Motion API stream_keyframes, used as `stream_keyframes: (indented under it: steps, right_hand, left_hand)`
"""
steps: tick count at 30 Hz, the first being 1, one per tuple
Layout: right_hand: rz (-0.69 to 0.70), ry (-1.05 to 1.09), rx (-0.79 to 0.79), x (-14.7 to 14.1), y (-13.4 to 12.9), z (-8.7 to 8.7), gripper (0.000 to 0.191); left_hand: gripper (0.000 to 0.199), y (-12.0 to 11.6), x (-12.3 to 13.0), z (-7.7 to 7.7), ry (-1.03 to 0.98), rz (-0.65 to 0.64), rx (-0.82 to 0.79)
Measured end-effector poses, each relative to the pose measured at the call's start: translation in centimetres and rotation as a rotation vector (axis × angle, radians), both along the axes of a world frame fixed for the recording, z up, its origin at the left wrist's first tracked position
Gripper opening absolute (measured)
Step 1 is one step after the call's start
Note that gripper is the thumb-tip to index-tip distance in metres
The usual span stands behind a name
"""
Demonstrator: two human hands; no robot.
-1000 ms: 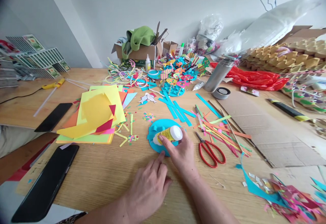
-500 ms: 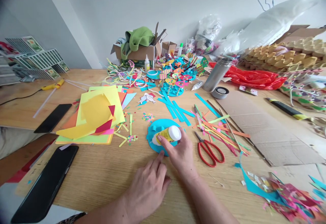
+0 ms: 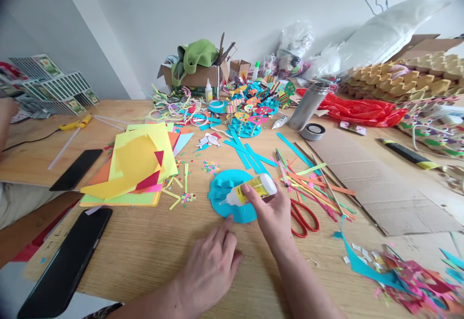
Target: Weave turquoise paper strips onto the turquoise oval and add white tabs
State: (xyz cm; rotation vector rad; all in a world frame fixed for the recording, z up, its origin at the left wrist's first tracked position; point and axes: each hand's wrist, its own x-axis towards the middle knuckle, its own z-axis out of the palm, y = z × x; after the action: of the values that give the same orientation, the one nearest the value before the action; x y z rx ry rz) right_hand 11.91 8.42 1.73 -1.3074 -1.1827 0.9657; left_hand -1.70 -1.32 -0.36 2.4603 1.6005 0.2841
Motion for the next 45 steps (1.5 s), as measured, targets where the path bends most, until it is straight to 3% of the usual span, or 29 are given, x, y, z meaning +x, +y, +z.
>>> stream_keyframes:
  steps: [5, 10, 16, 20, 23, 28, 31, 34, 37, 41, 45]
  right_hand:
    - [0.015, 0.294, 0.032, 0.3, 0.5, 0.4, 0.028]
    - [-0.007, 0.544, -0.05, 0.4, 0.9, 1.9, 0.028]
    - [-0.005, 0.635, -0.057, 0.5, 2.0, 4.3, 0.029]
    - [-0.037, 0.625, 0.006, -0.1, 3.7, 4.6, 0.031]
    - [-0.073, 0.561, 0.06, -0.7, 5.1, 3.9, 0.034]
    - [-0.105, 0.406, 0.066, -1.1, 6.9, 2.0, 0.034]
    - [-0.131, 0.262, 0.059, -0.4, 7.5, 0.9, 0.035]
    - [-0.154, 0.227, 0.044, 0.4, 7.8, 0.3, 0.036]
    - [-0.156, 0.204, 0.021, 0.8, 7.9, 0.1, 0.036]
    - [-0.176, 0.147, -0.015, 0.7, 7.8, 0.3, 0.04]
    - [-0.194, 0.097, -0.016, 0.6, 7.9, -0.2, 0.041]
  left_hand:
    - [0.012, 0.1, 0.0, 0.2, -0.004, -0.003, -0.011]
    - [0.014, 0.2, -0.2, 0.3, -0.018, -0.002, -0.011]
    - [0.018, -0.2, -0.3, 0.4, -0.047, -0.026, -0.001]
    - [0.022, 0.0, -1.2, 1.4, -0.113, 0.005, 0.042]
    - [0.026, 1.7, -2.7, 2.9, -0.156, 0.13, 0.06]
    - [0.008, 7.0, -5.1, 4.3, -0.189, 0.241, 0.112]
    - [0.017, 9.8, -5.8, 3.4, -0.292, 0.259, 0.127]
    - [0.03, 11.8, -6.0, 2.0, -0.52, 0.272, 0.09]
    - [0.038, 13.3, -6.0, 0.4, -0.625, 0.245, 0.039]
    - [0.036, 14.9, -5.7, -1.1, -0.704, 0.226, -0.013]
    - [0.028, 15.4, -5.7, -1.5, -0.763, 0.231, -0.038]
